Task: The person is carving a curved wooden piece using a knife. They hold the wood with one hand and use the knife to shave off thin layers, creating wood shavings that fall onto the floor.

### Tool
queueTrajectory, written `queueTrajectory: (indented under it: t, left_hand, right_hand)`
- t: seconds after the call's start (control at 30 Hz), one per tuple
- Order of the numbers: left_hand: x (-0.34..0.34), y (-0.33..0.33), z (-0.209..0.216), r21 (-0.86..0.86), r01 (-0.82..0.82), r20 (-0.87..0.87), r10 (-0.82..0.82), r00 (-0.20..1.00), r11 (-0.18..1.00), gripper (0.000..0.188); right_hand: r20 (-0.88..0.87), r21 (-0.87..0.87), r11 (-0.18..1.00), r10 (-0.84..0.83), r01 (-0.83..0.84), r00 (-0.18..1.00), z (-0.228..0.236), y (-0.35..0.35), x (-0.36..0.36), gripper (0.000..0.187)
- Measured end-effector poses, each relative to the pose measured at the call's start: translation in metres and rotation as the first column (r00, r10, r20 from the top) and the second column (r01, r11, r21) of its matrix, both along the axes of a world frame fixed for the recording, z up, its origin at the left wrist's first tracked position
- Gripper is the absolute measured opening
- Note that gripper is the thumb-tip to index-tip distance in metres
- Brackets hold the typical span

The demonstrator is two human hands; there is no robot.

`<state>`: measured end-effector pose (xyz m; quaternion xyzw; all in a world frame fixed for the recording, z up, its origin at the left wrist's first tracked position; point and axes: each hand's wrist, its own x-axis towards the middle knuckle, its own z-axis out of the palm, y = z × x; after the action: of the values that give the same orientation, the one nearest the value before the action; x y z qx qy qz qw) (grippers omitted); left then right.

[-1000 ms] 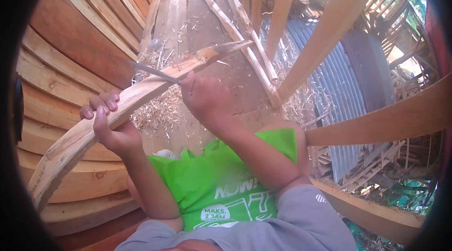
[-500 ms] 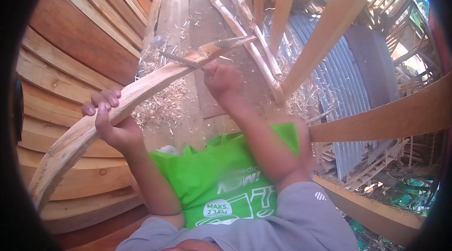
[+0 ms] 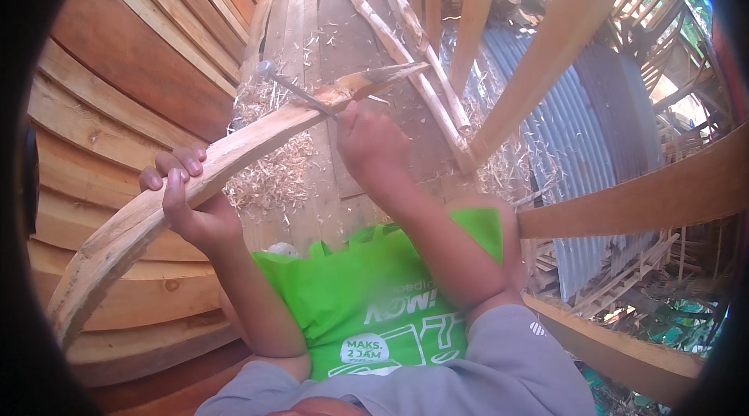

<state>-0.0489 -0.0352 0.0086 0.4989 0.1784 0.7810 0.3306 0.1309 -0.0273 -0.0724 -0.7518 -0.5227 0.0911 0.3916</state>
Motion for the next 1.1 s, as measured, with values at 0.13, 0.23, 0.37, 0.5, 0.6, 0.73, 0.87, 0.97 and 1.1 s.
queueTrajectory:
  t: [0.13, 0.23, 0.37, 0.5, 0.6, 0.73, 0.87, 0.97, 1.1]
  left_hand:
    - [0.000, 0.000, -0.001, -0.019, 0.016, 0.037, -0.016, 0.999, 1.000, 0.025]
    - [0.005, 0.000, 0.002, -0.005, 0.016, 0.020, -0.016, 1.000, 1.000, 0.024]
    - [0.003, 0.002, 0.002, 0.007, 0.001, -0.005, -0.001, 1.000, 1.000, 0.025]
    - [-0.001, -0.001, 0.000, -0.024, 0.011, 0.017, -0.011, 1.000, 1.000, 0.026]
    - [-0.001, 0.000, -0.001, -0.005, 0.039, 0.005, -0.039, 0.999, 0.999, 0.026]
    - [0.004, 0.000, 0.002, -0.009, 0.037, 0.010, -0.037, 0.999, 0.999, 0.025]
    - [0.000, 0.001, -0.002, -0.004, 0.027, 0.016, -0.027, 0.999, 1.000, 0.026]
    - [0.000, 0.000, -0.001, -0.004, 0.031, 0.022, -0.031, 0.999, 0.999, 0.026]
    - [0.006, -0.001, 0.004, -0.011, 0.040, 0.014, -0.040, 0.999, 0.999, 0.026]
  right_hand:
    - [0.042, -0.002, 0.998, 0.068, -0.068, 0.997, 0.003, -0.005, -0.006, 0.057]
    - [0.050, -0.002, 0.997, -0.074, 0.074, 0.996, -0.037, 0.025, 0.029, 0.059]
    - [-0.020, -0.021, 0.993, -0.118, 0.117, 0.993, -0.020, 0.019, 0.025, 0.059]
    - [0.010, -0.098, 0.990, 0.103, -0.102, 0.995, 0.020, -0.008, -0.004, 0.058]
    - [-0.061, -0.008, 0.995, 0.096, -0.096, 0.994, 0.000, 0.002, -0.007, 0.056]
    - [-0.098, 0.101, 0.995, 0.001, 0.009, 0.995, -0.034, 0.023, 0.013, 0.058]
    - [-0.052, 0.057, 0.998, 0.033, -0.030, 0.998, -0.010, 0.004, 0.000, 0.055]
    - [0.006, 0.034, 0.995, 0.090, -0.091, 0.996, 0.010, -0.007, -0.015, 0.054]
    - [-0.024, 0.138, 0.990, 0.024, -0.020, 0.999, -0.030, 0.028, 0.016, 0.055]
